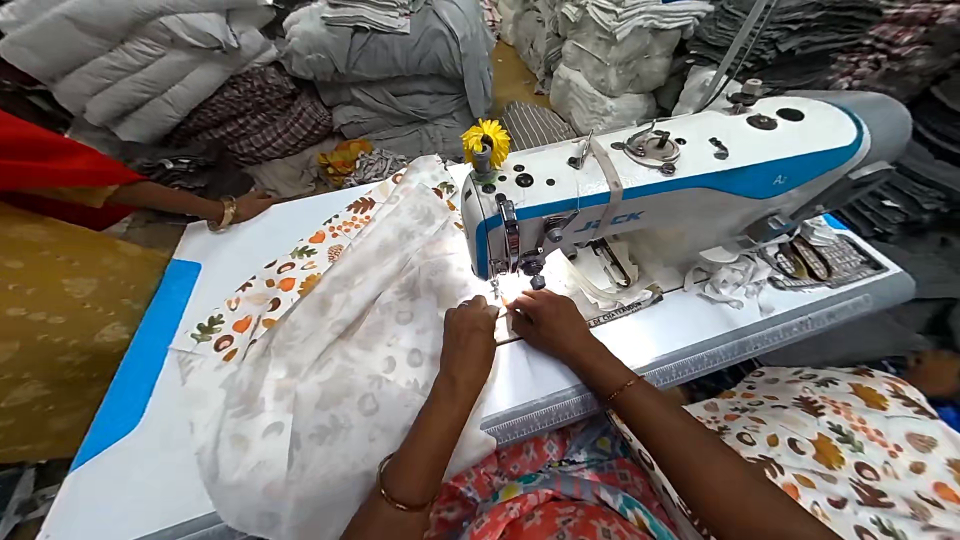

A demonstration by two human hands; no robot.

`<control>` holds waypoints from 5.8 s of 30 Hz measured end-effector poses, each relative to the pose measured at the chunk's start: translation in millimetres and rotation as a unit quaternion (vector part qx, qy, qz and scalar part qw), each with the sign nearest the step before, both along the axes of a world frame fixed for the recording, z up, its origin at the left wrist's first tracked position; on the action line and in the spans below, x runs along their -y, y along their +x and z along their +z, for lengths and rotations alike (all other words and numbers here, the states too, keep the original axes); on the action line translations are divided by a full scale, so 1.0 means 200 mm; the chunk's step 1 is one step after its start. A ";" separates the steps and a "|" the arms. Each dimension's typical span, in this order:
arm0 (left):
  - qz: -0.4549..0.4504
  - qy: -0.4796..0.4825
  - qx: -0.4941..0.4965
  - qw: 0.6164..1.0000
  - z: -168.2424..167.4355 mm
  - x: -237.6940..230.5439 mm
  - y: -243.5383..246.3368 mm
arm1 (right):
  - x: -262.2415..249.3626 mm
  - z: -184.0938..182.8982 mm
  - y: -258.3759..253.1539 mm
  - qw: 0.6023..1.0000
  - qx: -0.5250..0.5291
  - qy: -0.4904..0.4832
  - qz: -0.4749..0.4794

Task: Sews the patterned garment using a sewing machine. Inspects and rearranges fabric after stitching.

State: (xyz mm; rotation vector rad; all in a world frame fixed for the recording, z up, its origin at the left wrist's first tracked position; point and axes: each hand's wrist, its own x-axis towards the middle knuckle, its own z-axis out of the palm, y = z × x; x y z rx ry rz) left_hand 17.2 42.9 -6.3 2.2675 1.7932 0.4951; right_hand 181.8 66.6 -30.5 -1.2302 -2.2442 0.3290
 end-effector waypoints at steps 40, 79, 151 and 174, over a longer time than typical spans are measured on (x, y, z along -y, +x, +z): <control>-0.005 -0.084 0.206 0.975 0.09 0.07 -0.32 | 0.07 0.03 0.00 0.984 -0.107 0.032 -0.141; 0.000 0.060 -0.012 0.998 -0.23 0.22 -0.02 | 0.27 -0.01 -0.19 0.991 -0.007 -0.039 -0.128; -0.078 0.209 0.157 0.962 -0.21 0.10 -0.05 | 0.04 0.05 0.08 0.996 0.002 -0.049 0.080; 0.046 0.017 -0.008 0.999 -0.01 0.05 0.08 | 0.02 -0.02 -0.02 0.999 0.009 0.035 -0.015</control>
